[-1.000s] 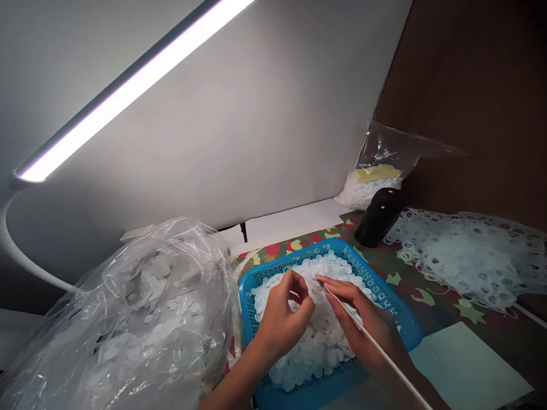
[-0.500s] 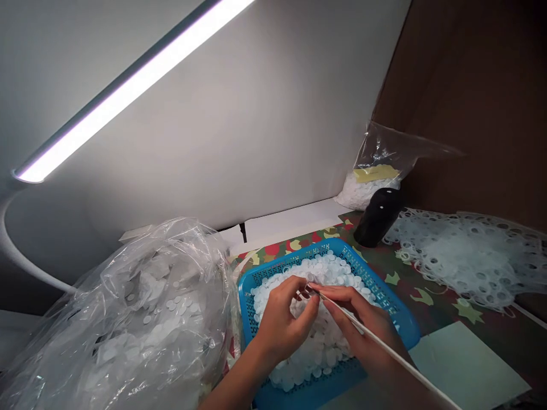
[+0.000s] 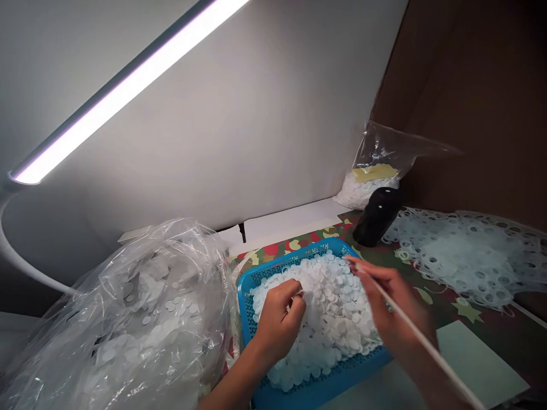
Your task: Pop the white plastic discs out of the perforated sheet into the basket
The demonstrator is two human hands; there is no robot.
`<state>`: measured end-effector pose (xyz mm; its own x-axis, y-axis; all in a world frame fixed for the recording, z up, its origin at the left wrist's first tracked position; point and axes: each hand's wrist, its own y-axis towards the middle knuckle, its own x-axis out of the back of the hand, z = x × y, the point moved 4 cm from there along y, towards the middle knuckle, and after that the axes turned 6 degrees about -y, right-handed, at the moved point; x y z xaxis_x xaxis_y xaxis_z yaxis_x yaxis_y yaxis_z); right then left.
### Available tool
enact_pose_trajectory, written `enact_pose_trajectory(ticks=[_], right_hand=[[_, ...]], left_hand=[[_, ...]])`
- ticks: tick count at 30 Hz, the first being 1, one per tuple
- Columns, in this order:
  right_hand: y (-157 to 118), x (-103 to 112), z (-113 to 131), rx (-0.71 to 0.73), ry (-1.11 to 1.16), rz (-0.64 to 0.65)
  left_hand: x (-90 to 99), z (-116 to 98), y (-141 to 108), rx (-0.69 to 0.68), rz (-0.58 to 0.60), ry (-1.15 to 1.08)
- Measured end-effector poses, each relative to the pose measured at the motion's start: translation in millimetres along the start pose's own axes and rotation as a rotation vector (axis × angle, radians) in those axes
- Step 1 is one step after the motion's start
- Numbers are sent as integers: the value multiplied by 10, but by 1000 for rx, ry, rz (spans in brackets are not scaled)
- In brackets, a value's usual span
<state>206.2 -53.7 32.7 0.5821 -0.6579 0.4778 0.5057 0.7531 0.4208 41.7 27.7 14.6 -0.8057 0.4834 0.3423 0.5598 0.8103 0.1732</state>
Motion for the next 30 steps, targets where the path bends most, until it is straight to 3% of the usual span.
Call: enact_pose_trajectory(ticks=[2, 4, 8, 14, 30], right_hand=[[37, 89, -15, -42, -9, -33], [51, 102, -9, -30, 34, 51], [0, -5, 29, -37, 190, 253], [-73, -172, 136, 72, 231, 347], [-110, -207, 166, 253, 85, 378]], left_hand=[[14, 16, 7, 16, -7, -31], [24, 29, 16, 36, -9, -66], [19, 28, 24, 70, 12, -128], [1, 13, 4, 93, 36, -151], [-23, 32, -3, 80, 60, -127]])
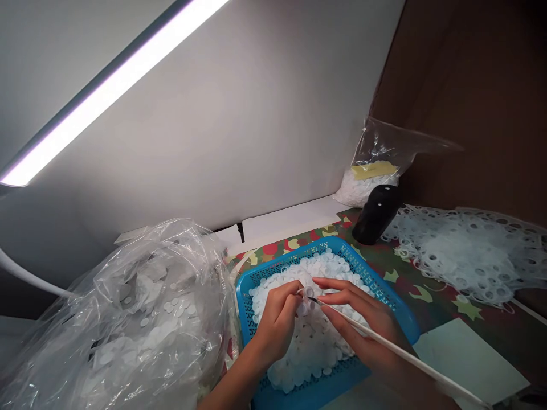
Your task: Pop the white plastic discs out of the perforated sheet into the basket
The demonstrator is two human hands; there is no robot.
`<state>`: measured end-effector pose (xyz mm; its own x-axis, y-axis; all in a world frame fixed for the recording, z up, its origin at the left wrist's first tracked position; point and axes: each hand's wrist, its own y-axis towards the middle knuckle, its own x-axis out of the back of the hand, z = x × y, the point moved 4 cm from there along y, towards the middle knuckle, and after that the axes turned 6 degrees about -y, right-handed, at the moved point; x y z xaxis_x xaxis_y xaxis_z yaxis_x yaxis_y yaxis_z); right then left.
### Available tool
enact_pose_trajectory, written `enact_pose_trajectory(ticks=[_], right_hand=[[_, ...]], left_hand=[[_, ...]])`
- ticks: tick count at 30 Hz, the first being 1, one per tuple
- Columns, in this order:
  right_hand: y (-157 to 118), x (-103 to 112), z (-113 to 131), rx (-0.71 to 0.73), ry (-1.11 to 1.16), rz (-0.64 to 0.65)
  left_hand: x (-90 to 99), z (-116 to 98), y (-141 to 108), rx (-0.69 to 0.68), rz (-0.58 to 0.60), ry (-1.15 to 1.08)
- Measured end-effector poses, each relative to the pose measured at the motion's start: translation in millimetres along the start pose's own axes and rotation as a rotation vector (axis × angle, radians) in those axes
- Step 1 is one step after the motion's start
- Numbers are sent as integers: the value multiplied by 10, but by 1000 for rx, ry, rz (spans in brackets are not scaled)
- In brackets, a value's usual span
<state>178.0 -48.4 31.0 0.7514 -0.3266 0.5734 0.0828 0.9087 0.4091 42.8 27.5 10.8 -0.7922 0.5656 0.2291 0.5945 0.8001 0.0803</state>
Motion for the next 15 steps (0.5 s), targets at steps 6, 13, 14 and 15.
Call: enact_pose_trajectory(ticks=[6, 13, 14, 15], right_hand=[[-20, -36, 32, 129, -103, -14], [-56, -124, 39, 118, -97, 13], [-59, -142, 36, 135, -107, 20], [-62, -160, 33, 156, -120, 19]], left_hand=[[-7, -18, -5, -53, -1, 33], [-24, -41, 9, -91, -27, 85], [-24, -42, 10, -92, -28, 92], [-24, -43, 11, -92, -30, 99]])
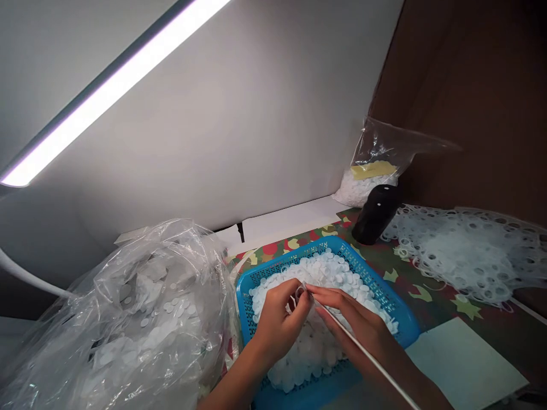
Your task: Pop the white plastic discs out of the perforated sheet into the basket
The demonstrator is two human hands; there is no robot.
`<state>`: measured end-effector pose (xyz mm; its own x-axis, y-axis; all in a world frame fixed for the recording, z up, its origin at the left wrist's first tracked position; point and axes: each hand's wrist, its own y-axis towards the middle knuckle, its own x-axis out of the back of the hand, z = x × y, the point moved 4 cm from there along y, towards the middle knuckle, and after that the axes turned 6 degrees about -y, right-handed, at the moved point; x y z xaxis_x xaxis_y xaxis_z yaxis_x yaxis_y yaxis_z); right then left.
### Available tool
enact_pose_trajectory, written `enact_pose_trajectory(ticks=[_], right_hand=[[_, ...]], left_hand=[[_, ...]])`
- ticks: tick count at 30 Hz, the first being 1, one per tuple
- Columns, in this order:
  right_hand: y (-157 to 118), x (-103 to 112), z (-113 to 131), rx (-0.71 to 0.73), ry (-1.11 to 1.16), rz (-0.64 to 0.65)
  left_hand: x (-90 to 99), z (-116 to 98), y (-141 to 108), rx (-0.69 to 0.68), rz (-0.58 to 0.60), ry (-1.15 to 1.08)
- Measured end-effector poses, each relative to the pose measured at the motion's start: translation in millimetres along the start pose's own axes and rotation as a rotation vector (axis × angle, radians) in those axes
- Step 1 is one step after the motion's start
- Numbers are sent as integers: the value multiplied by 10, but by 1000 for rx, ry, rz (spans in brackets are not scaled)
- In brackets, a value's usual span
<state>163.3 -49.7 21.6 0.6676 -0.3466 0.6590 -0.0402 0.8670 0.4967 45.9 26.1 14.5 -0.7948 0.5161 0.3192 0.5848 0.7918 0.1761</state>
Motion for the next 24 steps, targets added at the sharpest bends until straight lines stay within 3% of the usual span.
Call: enact_pose_trajectory(ticks=[8, 15, 24], right_hand=[[-24, -112, -39, 108, -73, -135], [1, -104, -51, 67, -61, -193], [50, 88, -157, -53, -128, -215]], left_hand=[[5, -22, 0, -3, -10, 34], [11, -28, -4, -10, -19, 44], [-18, -67, -6, -1, -4, 20]])
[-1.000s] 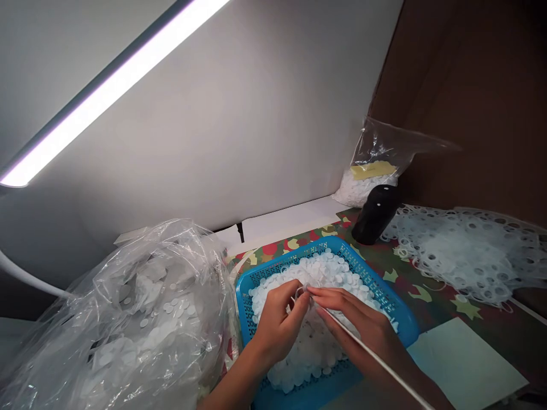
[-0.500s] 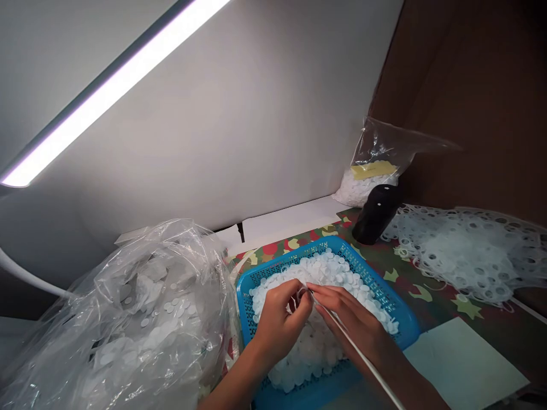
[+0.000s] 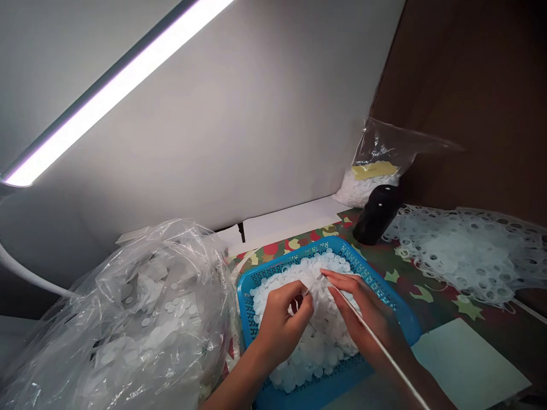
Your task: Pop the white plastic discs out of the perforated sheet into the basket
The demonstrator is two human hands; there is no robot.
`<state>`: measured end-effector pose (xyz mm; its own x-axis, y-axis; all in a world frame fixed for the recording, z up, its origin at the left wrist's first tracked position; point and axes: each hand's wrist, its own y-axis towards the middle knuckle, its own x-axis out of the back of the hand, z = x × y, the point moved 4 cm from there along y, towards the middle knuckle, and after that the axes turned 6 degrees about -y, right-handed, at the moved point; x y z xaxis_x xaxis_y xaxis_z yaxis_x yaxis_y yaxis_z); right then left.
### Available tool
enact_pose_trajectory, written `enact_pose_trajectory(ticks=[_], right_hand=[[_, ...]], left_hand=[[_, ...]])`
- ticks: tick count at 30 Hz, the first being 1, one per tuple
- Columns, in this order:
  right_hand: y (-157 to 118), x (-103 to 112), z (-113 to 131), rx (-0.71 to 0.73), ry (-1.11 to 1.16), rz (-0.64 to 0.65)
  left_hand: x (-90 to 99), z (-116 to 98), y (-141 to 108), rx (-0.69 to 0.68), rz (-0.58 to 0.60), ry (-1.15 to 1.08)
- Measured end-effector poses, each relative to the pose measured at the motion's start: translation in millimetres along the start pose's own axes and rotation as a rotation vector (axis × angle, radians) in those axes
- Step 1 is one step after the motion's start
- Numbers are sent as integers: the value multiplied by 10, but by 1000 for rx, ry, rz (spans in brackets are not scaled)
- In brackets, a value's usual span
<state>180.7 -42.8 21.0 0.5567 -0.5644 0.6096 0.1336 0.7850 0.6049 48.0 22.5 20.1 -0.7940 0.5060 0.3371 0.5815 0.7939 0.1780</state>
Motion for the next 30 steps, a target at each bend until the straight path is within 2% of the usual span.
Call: enact_pose_trajectory(ticks=[24, 30], right_hand=[[52, 100, -104, -158, -117, -114], [33, 107, -213, -260, -123, -120]], left_hand=[[8, -5, -26, 26, -3, -36], [6, -14, -33, 22, -12, -38]])
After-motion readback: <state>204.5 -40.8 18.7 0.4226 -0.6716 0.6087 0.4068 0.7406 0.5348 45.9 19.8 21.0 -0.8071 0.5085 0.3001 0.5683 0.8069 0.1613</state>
